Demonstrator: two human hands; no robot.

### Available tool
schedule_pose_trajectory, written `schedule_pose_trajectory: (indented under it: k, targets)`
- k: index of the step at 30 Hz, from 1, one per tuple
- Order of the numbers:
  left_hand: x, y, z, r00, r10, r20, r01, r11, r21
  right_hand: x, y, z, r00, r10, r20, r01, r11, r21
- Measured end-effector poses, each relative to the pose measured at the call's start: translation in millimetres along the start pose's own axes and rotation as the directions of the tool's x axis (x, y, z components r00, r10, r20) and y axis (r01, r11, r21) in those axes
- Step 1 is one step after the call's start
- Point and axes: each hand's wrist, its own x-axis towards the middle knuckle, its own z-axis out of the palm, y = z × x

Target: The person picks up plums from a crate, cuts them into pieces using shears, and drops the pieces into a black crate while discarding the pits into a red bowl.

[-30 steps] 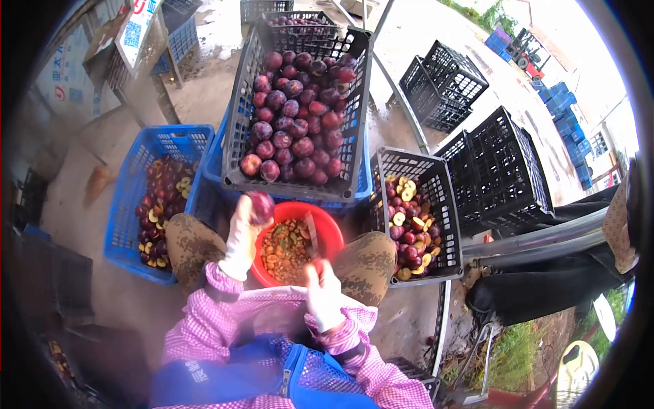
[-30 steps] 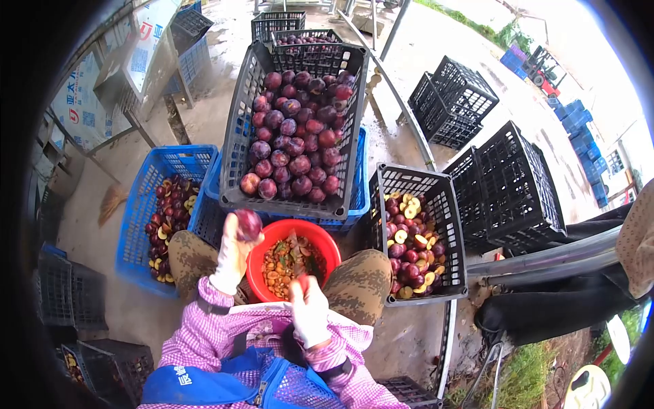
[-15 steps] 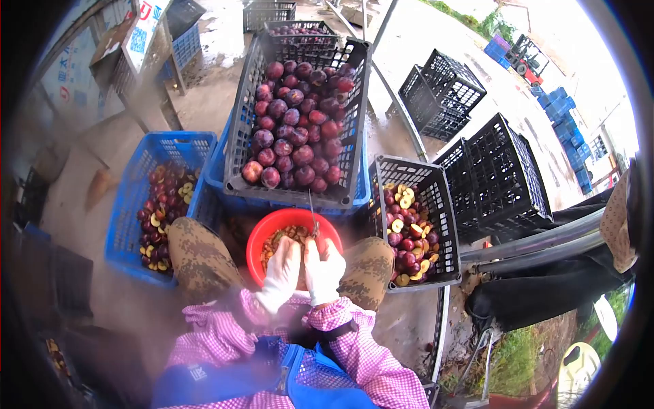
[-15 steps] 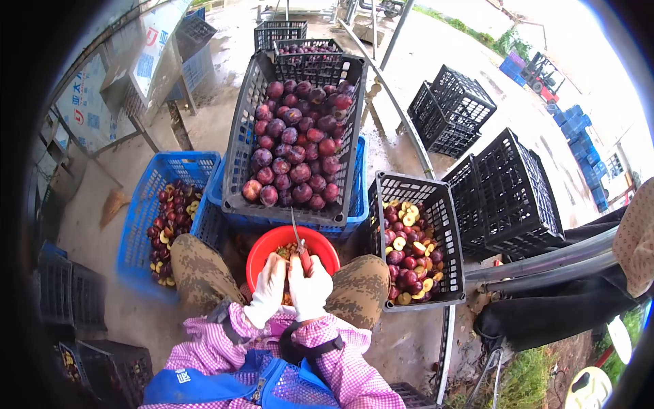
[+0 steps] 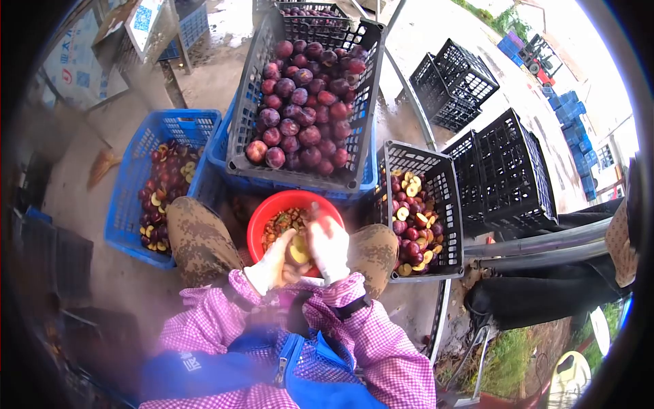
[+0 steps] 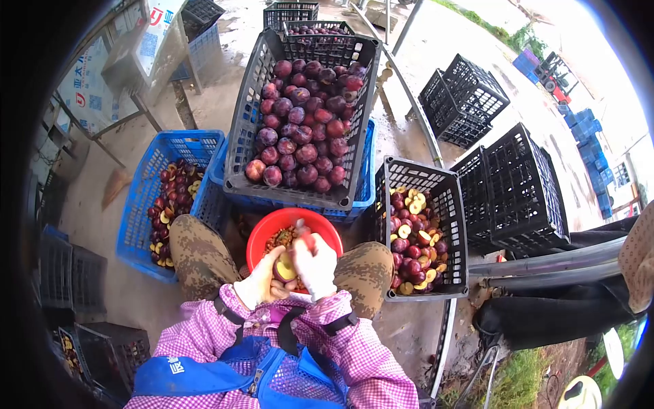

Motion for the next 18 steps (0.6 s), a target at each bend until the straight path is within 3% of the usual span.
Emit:
schedule_pose_trajectory:
  k: [2, 3, 6, 10, 12, 13, 14, 15, 16, 17, 18]
  targets:
    - [3.9, 1.8, -1.6, 0.986, 0.092, 0.139, -0.084, 0.995, -0.062, 18.2, 57.3, -6.5, 0.987, 0.163, 0.014, -0.149, 0.863, 0.483]
    - [6.1, 2.6, -3.5, 0.973, 0.132, 0.187, -0.121, 0.990, -0.070, 13.4, 36.0, 0.6, 0.925, 0.375, -0.054, -0.214, 0.634, 0.743]
    - [5.2, 4.9, 0.7, 0.968, 0.174, 0.182, -0.168, 0.985, -0.050, 12.0, 47.7, -19.2, 0.882, 0.405, 0.241, -0.430, 0.486, 0.761]
    - [5.1, 10.7, -3.2, 0.947, 0.215, 0.239, -0.210, 0.977, -0.045, 5.7, 33.8, -23.8, 0.840, 0.472, 0.268, -0.461, 0.361, 0.811]
    - [-10.8, 34.0, 0.5, 0.941, 0.337, 0.041, -0.330, 0.936, -0.124, 7.0, 36.1, -37.6, 0.760, 0.521, 0.389, -0.591, 0.305, 0.746]
    - [-23.6, 53.2, -4.9, 0.834, 0.483, 0.265, -0.325, 0.820, -0.471, 8.9, 34.8, -45.1, 0.787, 0.514, 0.341, -0.545, 0.321, 0.775]
    - [-41.0, 74.8, -14.4, 0.646, 0.651, 0.398, -0.182, 0.638, -0.748, 6.3, 13.7, -53.6, 0.845, 0.518, 0.134, -0.405, 0.455, 0.793]
    - [-64.5, 93.5, -22.4, 0.533, 0.723, 0.440, -0.227, 0.623, -0.749, 13.8, 26.5, -78.3, 0.879, 0.450, 0.159, -0.386, 0.474, 0.791]
    - [-84.2, 109.4, -29.8, 0.409, 0.778, 0.477, -0.268, 0.602, -0.752, 19.9, -0.1, -85.3, 0.837, 0.497, -0.229, -0.198, 0.665, 0.720]
    - [-94.2, 122.4, -37.1, 0.374, 0.792, 0.482, -0.308, 0.596, -0.742, 32.2, -9.1, -105.0, 0.810, 0.468, -0.354, -0.067, 0.673, 0.737]
    - [-98.9, 132.6, -39.3, 0.337, 0.806, 0.487, -0.347, 0.587, -0.731, 48.1, 16.2, -139.4, 0.885, 0.223, -0.410, 0.084, 0.788, 0.610]
